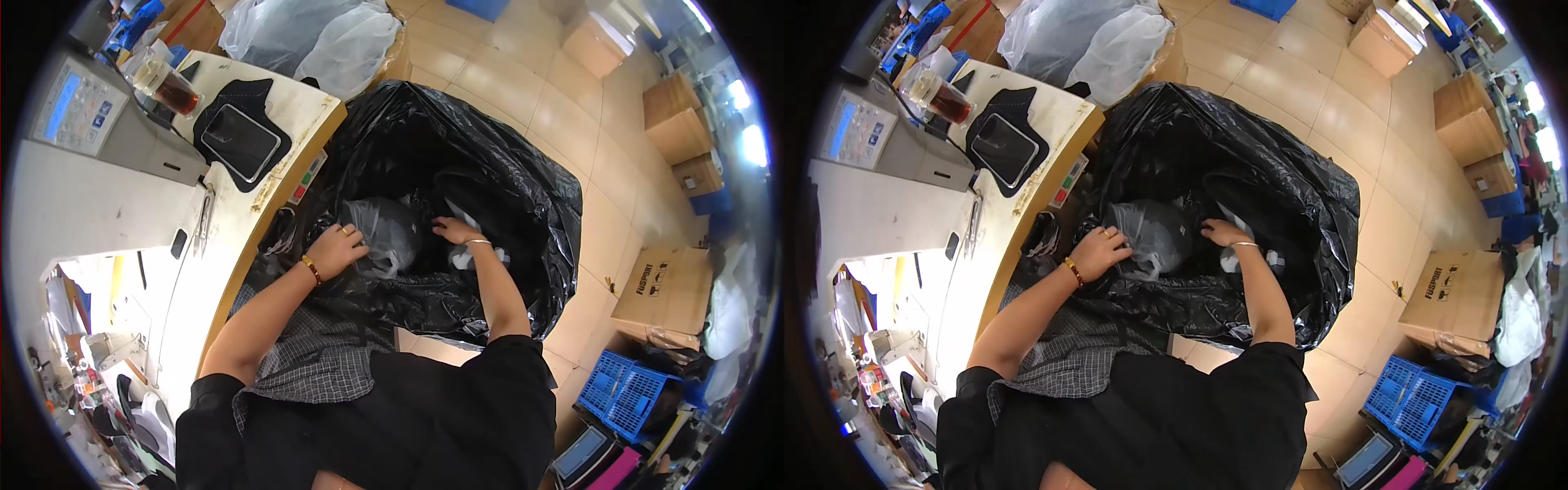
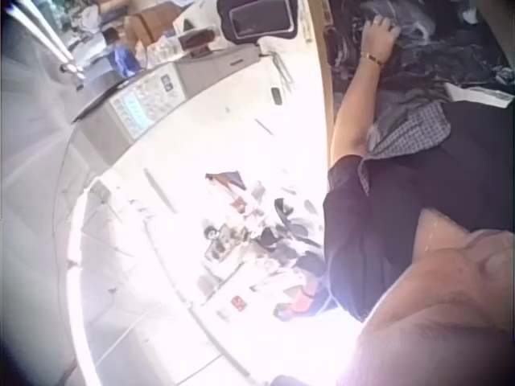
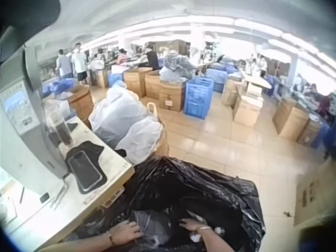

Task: Sewing and stitching parts of a shoe using an industrial sewing machine in a factory environment.

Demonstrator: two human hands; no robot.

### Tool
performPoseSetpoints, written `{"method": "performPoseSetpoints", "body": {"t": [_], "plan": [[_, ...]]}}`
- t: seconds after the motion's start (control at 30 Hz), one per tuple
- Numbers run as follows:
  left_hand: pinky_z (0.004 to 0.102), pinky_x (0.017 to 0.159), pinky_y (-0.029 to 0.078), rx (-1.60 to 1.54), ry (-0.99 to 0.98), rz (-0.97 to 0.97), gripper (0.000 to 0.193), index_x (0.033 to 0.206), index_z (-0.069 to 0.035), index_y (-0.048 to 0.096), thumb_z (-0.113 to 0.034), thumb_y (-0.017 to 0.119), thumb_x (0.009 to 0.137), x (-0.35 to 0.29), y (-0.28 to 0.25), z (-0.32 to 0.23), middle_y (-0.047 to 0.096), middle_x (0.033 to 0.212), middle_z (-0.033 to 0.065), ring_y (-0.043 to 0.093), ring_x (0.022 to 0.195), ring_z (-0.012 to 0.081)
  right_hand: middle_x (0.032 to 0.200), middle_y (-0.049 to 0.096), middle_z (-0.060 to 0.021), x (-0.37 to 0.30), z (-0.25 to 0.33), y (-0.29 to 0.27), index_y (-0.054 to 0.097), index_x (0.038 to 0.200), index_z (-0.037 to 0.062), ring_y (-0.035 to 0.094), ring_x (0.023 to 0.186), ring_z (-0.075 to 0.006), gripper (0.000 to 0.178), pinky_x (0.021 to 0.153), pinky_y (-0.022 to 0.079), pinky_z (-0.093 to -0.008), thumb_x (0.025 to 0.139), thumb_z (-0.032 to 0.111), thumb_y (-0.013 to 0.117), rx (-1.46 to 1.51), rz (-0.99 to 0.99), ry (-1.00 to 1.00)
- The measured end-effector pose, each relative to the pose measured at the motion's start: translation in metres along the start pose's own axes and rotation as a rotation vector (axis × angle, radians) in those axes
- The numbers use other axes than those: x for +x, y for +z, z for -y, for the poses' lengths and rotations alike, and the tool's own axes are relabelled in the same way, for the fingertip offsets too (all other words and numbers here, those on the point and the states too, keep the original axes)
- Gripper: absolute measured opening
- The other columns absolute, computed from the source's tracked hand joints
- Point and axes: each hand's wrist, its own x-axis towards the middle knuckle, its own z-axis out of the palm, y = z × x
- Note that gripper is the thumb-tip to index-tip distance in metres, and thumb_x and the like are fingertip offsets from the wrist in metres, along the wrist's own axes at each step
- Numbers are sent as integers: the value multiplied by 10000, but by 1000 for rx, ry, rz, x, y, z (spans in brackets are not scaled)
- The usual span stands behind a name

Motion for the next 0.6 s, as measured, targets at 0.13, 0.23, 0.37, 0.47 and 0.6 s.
{"method": "performPoseSetpoints", "body": {"t": [0.13,0.23,0.37,0.47,0.6], "plan": [[420,1053,450,7,-90,43,316,1182,-183,747,-163,575,918,8,-2,6,656,1259,77,570,1271,255,1232,671,-226,-24,75,20,613,1356,38,639,1173,-389,409,1019,493,-422,1005,248,625,112,-179,-174],[508,1192,346,-67,-178,-2,306,1179,-182,753,-131,614,912,13,-11,-3,574,1454,133,466,1428,306,1225,622,-199,-56,132,37,638,1260,66,611,1161,-389,362,1005,497,-440,914,144,710,88,-437,-336],[563,1238,275,-182,-234,-92,301,1161,-183,764,-122,678,879,2,-27,-20,481,1554,156,379,1497,345,1247,594,-160,-80,176,51,619,1188,87,579,1190,-390,398,996,494,-425,821,39,764,-39,-634,-552],[577,1246,255,-115,-246,65,284,1156,-180,770,-139,693,886,-18,-36,-25,457,1576,156,364,1508,347,1202,623,-162,-75,180,57,621,1215,106,610,1149,-367,407,936,515,-418,838,53,765,-178,-654,-392],[583,1250,242,-189,-375,152,269,1171,-176,768,-166,692,913,-44,-31,-27,450,1579,158,362,1511,333,1013,687,-119,-57,176,56,633,1157,107,662,1027,-347,309,824,536,-458,866,72,732,31,-574,-68]]}}
